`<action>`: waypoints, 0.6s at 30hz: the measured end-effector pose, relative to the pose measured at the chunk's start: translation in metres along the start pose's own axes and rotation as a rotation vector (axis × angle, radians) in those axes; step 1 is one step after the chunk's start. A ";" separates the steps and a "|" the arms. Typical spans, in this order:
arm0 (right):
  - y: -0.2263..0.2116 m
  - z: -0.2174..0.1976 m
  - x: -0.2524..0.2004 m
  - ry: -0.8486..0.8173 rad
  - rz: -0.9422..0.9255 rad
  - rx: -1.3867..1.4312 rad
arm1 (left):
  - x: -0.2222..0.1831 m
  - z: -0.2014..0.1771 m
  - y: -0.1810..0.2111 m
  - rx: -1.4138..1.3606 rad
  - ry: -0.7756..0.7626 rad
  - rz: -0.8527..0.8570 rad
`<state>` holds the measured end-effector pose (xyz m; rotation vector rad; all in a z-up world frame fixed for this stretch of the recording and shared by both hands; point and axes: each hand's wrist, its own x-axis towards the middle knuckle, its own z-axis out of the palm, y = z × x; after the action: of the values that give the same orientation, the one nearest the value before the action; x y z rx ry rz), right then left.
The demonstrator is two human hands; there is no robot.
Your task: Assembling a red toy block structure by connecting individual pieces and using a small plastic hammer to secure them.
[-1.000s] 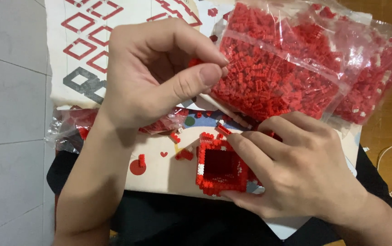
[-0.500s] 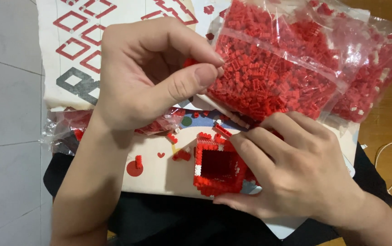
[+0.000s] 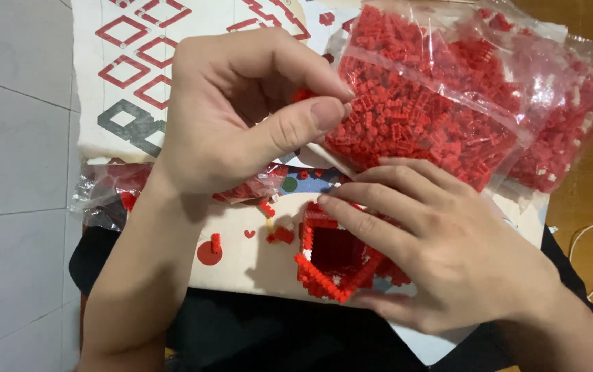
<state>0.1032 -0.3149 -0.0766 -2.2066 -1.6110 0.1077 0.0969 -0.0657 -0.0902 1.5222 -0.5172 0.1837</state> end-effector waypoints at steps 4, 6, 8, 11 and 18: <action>-0.006 -0.002 0.001 0.031 -0.041 0.018 | 0.000 0.001 0.003 0.004 0.006 -0.011; -0.015 0.000 -0.002 0.132 -0.016 -0.100 | -0.002 0.002 0.003 -0.048 0.019 -0.066; -0.020 0.001 0.000 0.171 -0.017 -0.186 | -0.001 0.002 0.002 -0.028 0.018 -0.050; -0.026 0.002 0.000 0.225 0.001 -0.308 | -0.001 0.002 0.001 -0.021 0.018 -0.040; -0.034 0.001 -0.003 0.253 0.033 -0.506 | 0.000 0.001 0.001 -0.002 0.001 -0.028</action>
<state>0.0712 -0.3089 -0.0659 -2.4804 -1.5836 -0.6098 0.0960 -0.0671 -0.0889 1.5267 -0.4951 0.1618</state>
